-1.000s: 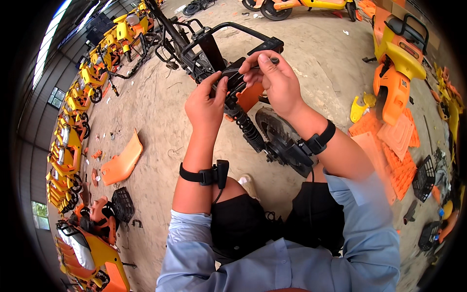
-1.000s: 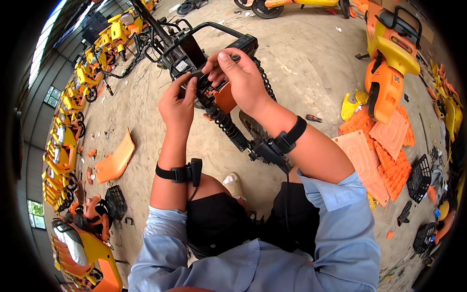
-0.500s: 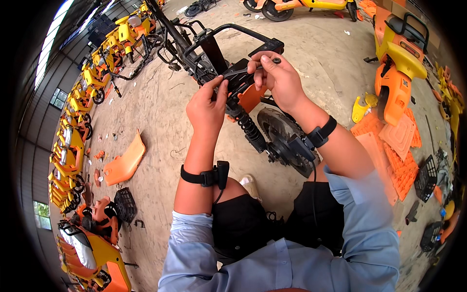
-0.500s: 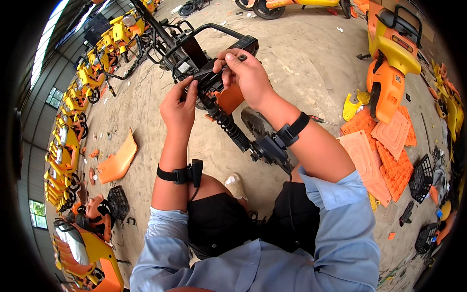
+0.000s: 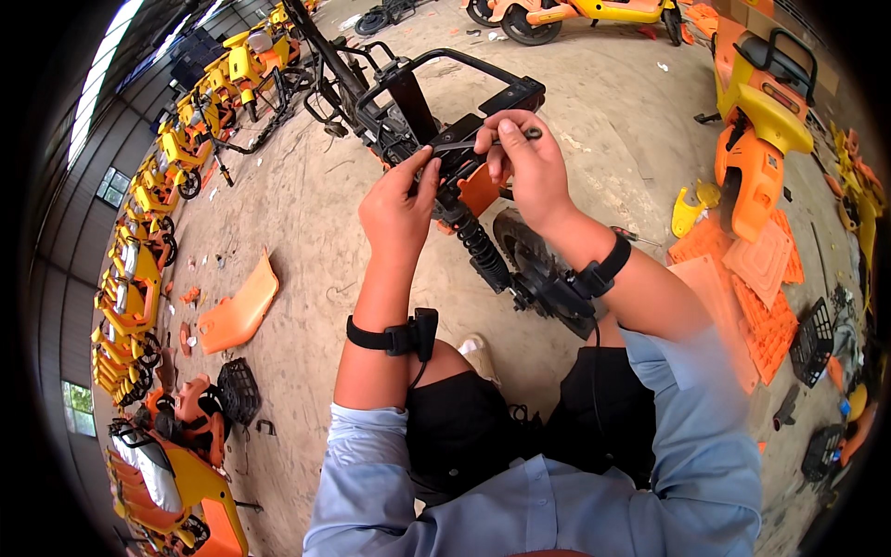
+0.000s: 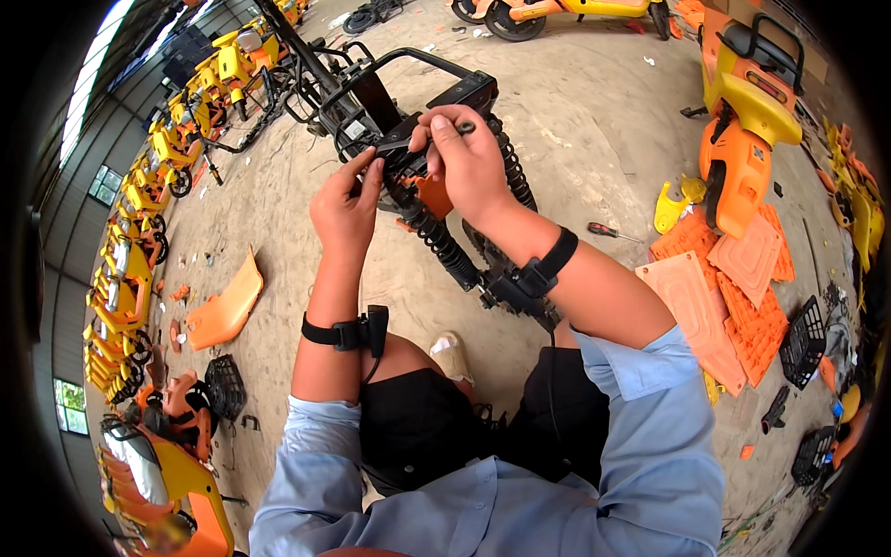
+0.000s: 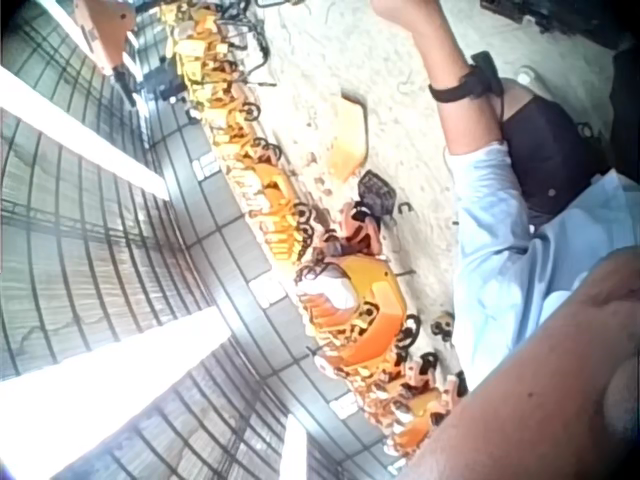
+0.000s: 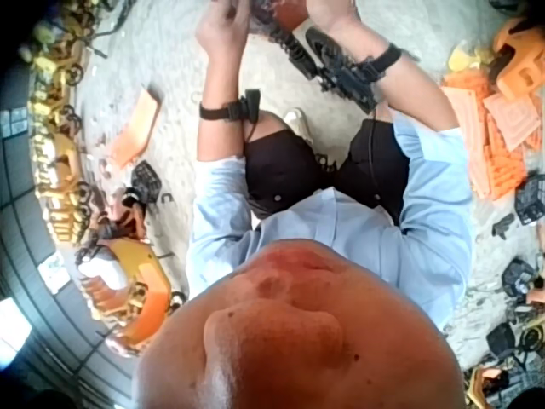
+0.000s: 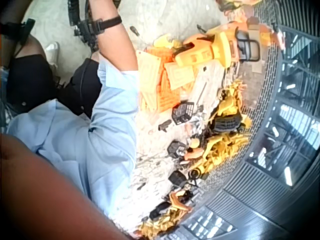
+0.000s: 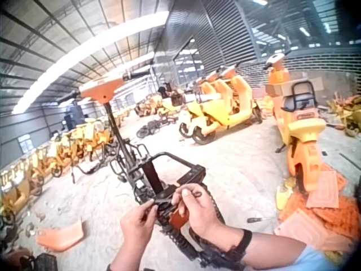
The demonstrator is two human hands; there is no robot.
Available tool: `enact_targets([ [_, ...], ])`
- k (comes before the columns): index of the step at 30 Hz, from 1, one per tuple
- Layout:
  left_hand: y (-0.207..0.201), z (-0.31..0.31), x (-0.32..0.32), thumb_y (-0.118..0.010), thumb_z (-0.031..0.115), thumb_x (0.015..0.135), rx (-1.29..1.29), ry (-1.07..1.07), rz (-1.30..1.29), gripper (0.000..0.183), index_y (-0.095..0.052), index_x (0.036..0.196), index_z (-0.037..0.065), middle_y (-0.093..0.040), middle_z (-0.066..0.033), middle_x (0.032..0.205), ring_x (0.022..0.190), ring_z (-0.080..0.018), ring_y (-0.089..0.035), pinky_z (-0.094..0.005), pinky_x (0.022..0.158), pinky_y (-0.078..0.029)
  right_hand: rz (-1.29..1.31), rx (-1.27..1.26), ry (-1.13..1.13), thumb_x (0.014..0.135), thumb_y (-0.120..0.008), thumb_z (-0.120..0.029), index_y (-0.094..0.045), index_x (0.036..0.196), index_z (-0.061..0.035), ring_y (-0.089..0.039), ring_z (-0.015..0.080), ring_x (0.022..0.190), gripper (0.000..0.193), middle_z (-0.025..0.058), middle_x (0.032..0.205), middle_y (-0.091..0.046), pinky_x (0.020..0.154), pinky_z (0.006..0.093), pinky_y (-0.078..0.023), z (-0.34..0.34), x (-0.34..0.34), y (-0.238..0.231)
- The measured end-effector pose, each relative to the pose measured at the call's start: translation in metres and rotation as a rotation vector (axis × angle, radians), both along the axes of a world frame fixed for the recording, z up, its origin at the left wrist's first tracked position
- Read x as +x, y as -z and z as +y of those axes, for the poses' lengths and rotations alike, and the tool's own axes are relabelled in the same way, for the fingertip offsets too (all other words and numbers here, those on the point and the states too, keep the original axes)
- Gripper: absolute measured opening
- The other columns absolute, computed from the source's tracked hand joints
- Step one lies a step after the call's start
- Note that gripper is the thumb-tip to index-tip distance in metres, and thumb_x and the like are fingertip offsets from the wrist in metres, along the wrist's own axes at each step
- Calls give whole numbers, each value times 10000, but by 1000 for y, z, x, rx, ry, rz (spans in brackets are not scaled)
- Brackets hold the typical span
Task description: The person assembles a component on a motorcycle frame using a wrench. They position a bracket onto the fork assembly and use the wrench to tighten the bolts.
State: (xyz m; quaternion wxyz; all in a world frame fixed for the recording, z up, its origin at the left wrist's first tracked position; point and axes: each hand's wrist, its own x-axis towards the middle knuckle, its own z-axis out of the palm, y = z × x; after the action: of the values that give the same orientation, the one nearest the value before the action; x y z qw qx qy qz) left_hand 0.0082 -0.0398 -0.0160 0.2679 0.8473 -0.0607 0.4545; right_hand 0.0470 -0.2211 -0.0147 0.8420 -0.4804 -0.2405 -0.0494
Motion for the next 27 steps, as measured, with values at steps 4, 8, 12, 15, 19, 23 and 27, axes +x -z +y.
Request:
enact_targets([
  [4, 4, 3, 2, -856, 180, 870, -121, 75, 117, 232, -814, 1090, 121, -715, -74, 751, 603, -100, -618, -252, 579, -503, -521, -282, 276, 1054, -589, -143, -582, 1158, -34, -643, 229, 945, 151, 111, 1083, -657, 796, 350, -510, 21, -47, 20],
  [8, 4, -4, 6, -841, 124, 889, -193, 100, 39, 212, -801, 1093, 82, -666, -31, 746, 627, -71, -552, -237, 589, -469, -782, -598, 398, 921, -668, -64, -608, 1115, -25, -612, 359, 990, 207, 139, 1101, -639, 889, 434, -506, 46, -68, 12],
  [12, 5, -6, 10, -755, 9, 951, -395, 291, 37, 158, -770, 1108, 17, -545, 55, 749, 689, -42, -455, -213, 620, -401, -809, -618, 267, 880, -682, -46, -617, 1093, -18, -608, 368, 1007, 225, 140, 1092, -637, 904, 445, -506, 60, -71, -2],
  [15, 8, 2, 10, -673, 6, 999, -379, 269, 91, 176, -746, 1157, -15, -627, 26, 830, 777, -47, -550, -212, 724, -476, -815, -497, 268, 888, -692, -54, -645, 1064, -40, -617, 352, 1012, 183, 124, 1086, -651, 891, 423, -512, 55, -63, -12],
  [19, 3, -4, 9, -694, -35, 973, -646, 429, -28, 234, -735, 1202, -12, -741, -67, 913, 867, -119, -716, -259, 754, -572, -794, -407, 191, 951, -689, -90, -668, 1056, -58, -633, 322, 946, 112, 111, 1051, -667, 848, 389, -525, 22, -44, -24],
  [23, 1, -6, 10, -804, 80, 909, -200, 144, -60, 177, -784, 1074, 19, -759, -76, 857, 728, -106, -693, -243, 657, -539, -300, -125, -65, 1082, -579, -170, -629, 1134, -6, -607, 99, 833, 180, 32, 937, -659, 778, 267, -513, -1, -31, -27],
  [27, -5, -11, 8, -843, 170, 883, -68, 28, -47, 180, -803, 1014, 54, -738, -86, 786, 628, -147, -675, -265, 584, -517, -82, -10, -178, 1106, -517, -219, -615, 1173, -16, -599, 131, 847, 236, 34, 917, -624, 807, 301, -509, -15, 8, -20],
])
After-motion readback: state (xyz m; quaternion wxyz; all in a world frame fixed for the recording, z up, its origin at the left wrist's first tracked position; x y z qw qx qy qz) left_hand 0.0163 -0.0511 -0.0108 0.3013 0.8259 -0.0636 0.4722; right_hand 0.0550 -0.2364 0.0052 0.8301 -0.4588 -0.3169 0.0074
